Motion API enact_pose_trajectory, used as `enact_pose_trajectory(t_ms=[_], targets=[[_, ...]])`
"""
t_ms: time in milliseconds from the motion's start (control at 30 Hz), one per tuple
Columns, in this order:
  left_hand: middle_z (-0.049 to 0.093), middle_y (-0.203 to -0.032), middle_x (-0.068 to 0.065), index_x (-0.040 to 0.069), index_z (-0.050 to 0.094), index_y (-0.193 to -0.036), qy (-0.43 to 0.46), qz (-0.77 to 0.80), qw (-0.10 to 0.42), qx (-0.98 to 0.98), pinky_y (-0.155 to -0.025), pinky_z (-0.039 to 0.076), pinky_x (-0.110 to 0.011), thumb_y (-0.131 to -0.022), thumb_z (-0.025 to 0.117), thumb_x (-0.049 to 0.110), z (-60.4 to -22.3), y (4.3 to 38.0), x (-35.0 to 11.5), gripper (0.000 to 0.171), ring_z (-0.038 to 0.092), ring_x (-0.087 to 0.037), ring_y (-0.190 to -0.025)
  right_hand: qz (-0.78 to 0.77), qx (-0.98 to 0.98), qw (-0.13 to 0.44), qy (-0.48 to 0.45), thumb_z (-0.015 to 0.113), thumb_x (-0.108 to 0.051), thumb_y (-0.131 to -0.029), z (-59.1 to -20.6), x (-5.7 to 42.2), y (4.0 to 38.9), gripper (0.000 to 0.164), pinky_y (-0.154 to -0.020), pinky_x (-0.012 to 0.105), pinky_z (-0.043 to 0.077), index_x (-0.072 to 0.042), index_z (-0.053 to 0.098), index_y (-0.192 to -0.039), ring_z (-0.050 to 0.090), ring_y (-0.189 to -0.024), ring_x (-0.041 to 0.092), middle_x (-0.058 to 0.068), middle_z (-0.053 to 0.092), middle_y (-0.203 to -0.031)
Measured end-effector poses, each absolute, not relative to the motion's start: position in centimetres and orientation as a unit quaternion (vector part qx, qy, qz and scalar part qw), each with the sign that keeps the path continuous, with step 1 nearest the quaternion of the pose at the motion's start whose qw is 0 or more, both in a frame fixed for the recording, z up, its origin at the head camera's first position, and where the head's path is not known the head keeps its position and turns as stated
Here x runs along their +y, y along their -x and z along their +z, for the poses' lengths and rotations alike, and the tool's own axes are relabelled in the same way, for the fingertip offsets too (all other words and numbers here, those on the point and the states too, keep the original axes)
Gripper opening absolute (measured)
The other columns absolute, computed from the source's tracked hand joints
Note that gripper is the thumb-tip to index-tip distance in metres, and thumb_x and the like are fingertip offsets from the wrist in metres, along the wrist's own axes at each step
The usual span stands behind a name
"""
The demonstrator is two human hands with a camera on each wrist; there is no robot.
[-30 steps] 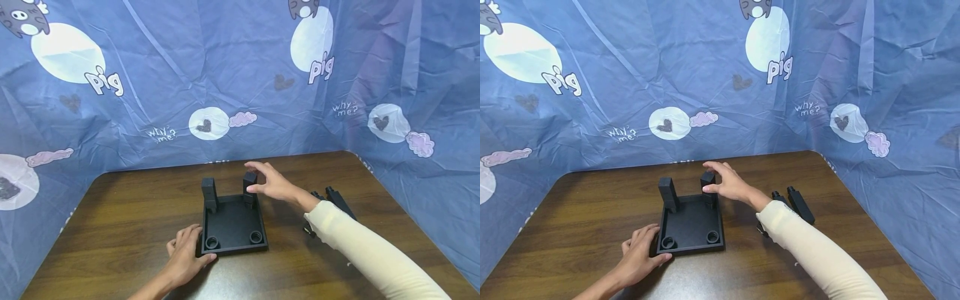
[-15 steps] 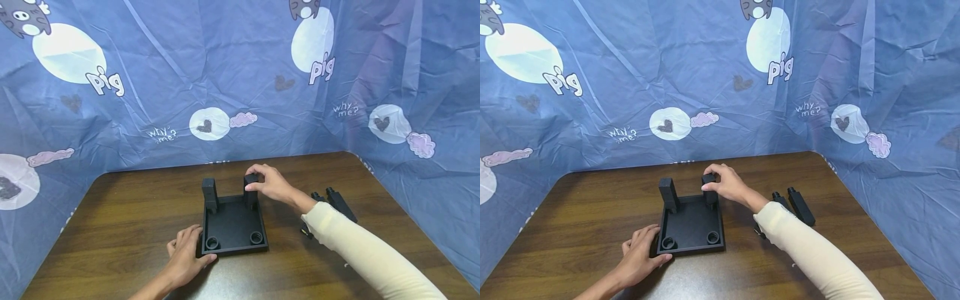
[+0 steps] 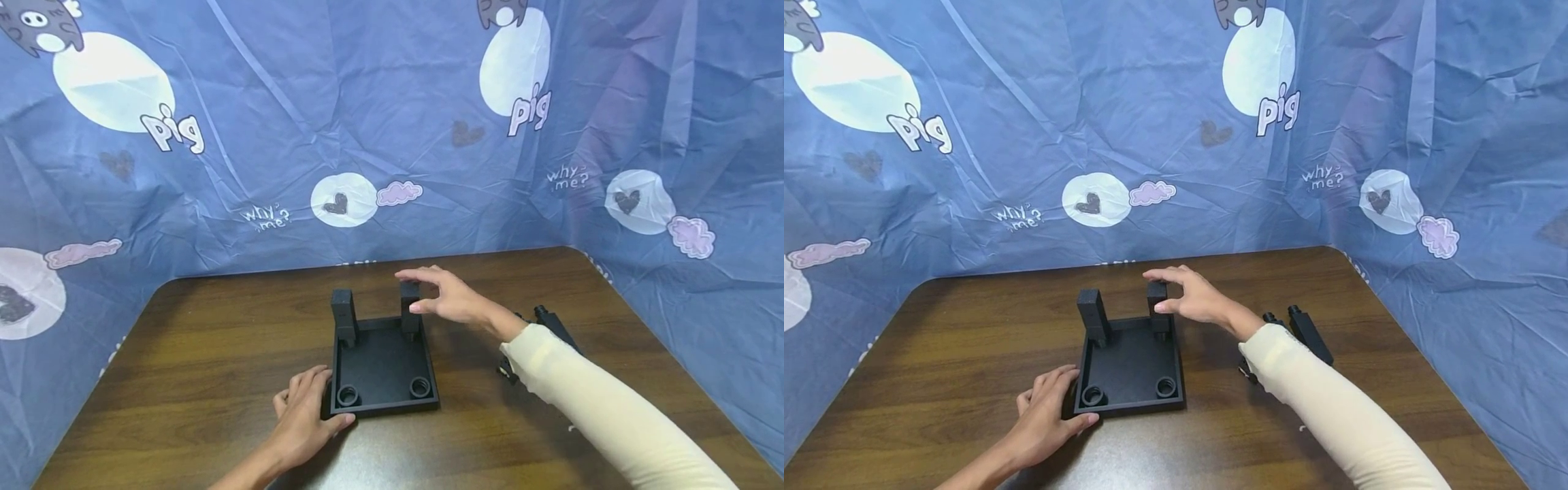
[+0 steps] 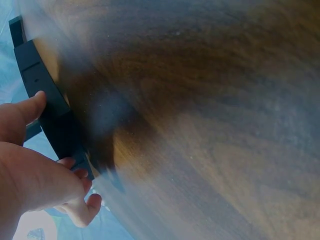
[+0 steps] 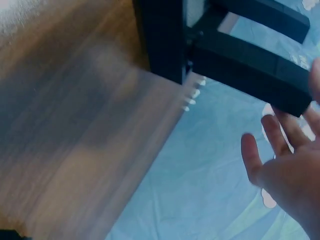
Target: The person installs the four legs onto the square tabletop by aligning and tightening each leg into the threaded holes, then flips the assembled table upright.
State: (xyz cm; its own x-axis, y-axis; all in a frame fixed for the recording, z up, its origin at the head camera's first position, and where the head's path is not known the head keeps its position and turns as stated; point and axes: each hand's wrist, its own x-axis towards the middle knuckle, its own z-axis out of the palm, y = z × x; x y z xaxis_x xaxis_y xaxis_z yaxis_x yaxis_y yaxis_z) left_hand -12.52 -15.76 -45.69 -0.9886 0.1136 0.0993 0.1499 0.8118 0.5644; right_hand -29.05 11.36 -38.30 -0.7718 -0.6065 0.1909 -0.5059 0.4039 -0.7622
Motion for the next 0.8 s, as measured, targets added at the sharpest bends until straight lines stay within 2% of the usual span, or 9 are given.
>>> enact_pose_trajectory(t_ms=[100, 233, 333, 467, 600, 667, 800], targets=[[0.048, -0.139, -0.016, -0.001, 0.052, -0.132, 0.069, -0.297, 0.032, -0.952, -0.091, 0.020, -0.056, -0.077, 0.083, 0.032, -45.6, 12.5, -15.8, 0.072, 0.036, -0.032, -0.127, -0.430, 0.833, 0.083, 0.339, 0.069, -0.001, -0.087, -37.8, 11.6, 29.2, 0.052, -0.102, 0.046, 0.036, -0.013, 0.058, -0.137, 0.048, -0.121, 0.022, 0.003, 0.058, -0.134], [0.048, -0.139, -0.016, -0.001, 0.052, -0.132, 0.069, -0.295, 0.031, -0.952, -0.091, 0.020, -0.055, -0.077, 0.083, 0.032, -45.6, 12.5, -15.8, 0.072, 0.036, -0.032, -0.127, -0.428, 0.833, 0.076, 0.344, 0.067, 0.002, -0.087, -37.7, 11.4, 29.3, 0.047, -0.099, 0.042, 0.039, -0.011, 0.062, -0.132, 0.052, -0.116, 0.020, 0.004, 0.062, -0.129], [0.048, -0.139, -0.016, -0.001, 0.052, -0.132, 0.069, -0.295, 0.031, -0.952, -0.091, 0.020, -0.055, -0.077, 0.083, 0.032, -45.5, 12.6, -15.8, 0.072, 0.036, -0.032, -0.127, -0.436, 0.833, 0.048, 0.337, 0.072, -0.001, -0.085, -37.9, 11.1, 29.2, 0.041, -0.097, 0.041, 0.042, -0.007, 0.065, -0.125, 0.056, -0.111, 0.020, 0.006, 0.066, -0.121], [0.048, -0.139, -0.016, -0.001, 0.052, -0.132, 0.070, -0.296, 0.033, -0.952, -0.091, 0.020, -0.055, -0.077, 0.083, 0.032, -45.6, 12.6, -15.8, 0.072, 0.036, -0.032, -0.127, -0.443, 0.845, -0.006, 0.299, 0.081, -0.010, -0.079, -38.6, 10.6, 29.1, 0.034, -0.088, 0.044, 0.046, -0.005, 0.066, -0.109, 0.060, -0.097, 0.022, 0.006, 0.067, -0.102], [0.048, -0.139, -0.016, -0.001, 0.052, -0.132, 0.072, -0.295, 0.037, -0.952, -0.091, 0.021, -0.055, -0.077, 0.083, 0.032, -45.6, 12.6, -15.8, 0.071, 0.037, -0.032, -0.127, -0.442, 0.855, -0.046, 0.268, 0.086, -0.015, -0.073, -39.5, 10.2, 28.9, 0.038, -0.078, 0.041, 0.047, -0.007, 0.060, -0.099, 0.059, -0.087, 0.027, 0.006, 0.061, -0.094], [0.048, -0.139, -0.016, 0.000, 0.052, -0.132, 0.072, -0.294, 0.037, -0.952, -0.091, 0.021, -0.055, -0.077, 0.083, 0.032, -45.6, 12.6, -15.7, 0.071, 0.037, -0.032, -0.127, -0.440, 0.857, -0.051, 0.264, 0.087, -0.017, -0.072, -39.8, 10.2, 28.8, 0.041, -0.079, 0.041, 0.045, -0.008, 0.059, -0.101, 0.058, -0.089, 0.029, 0.007, 0.060, -0.095], [0.049, -0.139, -0.016, -0.001, 0.052, -0.132, 0.072, -0.294, 0.036, -0.952, -0.091, 0.021, -0.056, -0.076, 0.083, 0.032, -45.7, 12.6, -15.7, 0.071, 0.037, -0.032, -0.127, -0.438, 0.852, -0.025, 0.285, 0.085, -0.017, -0.075, -39.6, 10.7, 28.9, 0.052, -0.088, 0.042, 0.042, -0.008, 0.060, -0.120, 0.054, -0.105, 0.026, 0.009, 0.063, -0.112]])
